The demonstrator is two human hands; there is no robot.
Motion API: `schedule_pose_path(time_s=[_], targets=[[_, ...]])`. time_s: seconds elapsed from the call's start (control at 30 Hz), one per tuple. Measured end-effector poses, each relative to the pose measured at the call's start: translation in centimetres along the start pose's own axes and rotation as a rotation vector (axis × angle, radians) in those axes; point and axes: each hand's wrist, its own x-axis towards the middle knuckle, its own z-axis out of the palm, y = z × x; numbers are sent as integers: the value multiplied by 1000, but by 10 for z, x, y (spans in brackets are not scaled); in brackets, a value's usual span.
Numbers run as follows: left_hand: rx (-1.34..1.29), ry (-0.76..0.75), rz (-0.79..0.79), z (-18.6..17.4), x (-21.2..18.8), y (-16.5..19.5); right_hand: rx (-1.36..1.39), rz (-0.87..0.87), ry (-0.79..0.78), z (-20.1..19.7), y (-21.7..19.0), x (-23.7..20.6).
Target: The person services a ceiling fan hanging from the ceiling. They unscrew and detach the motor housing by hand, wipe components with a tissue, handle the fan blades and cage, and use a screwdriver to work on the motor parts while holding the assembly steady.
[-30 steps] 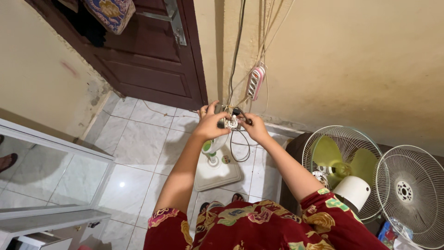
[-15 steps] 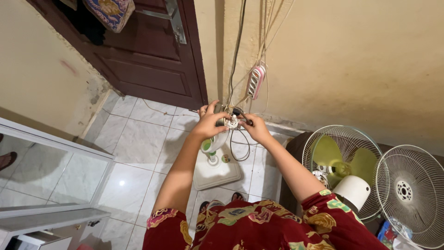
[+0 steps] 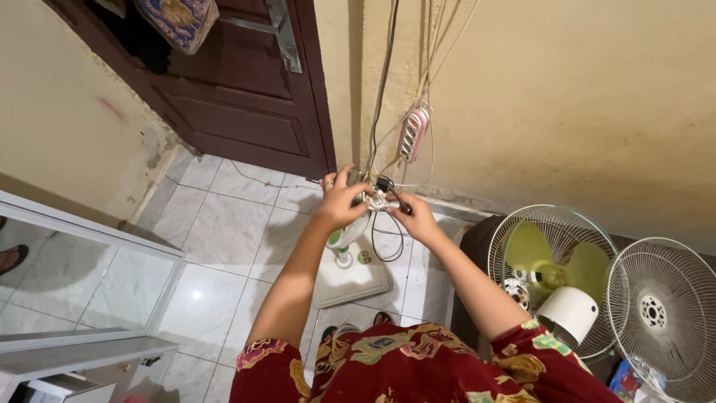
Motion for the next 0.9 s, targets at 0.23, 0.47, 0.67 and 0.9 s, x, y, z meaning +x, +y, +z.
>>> schedule_pose_path(time_s=[0.23,0.47,0.67,0.9], targets=[[-26,40,-11,3,-3,4,10,57,22,4,-8,0],[-33,15,8,-6,-2,6,-38,-61,7,-7,-11,10],[-79,7,-4,-11,-3,12,-15,62,-31,-6,1,18],[20,-106,-96,-11,5,15,43,31,-6,2,5,44]])
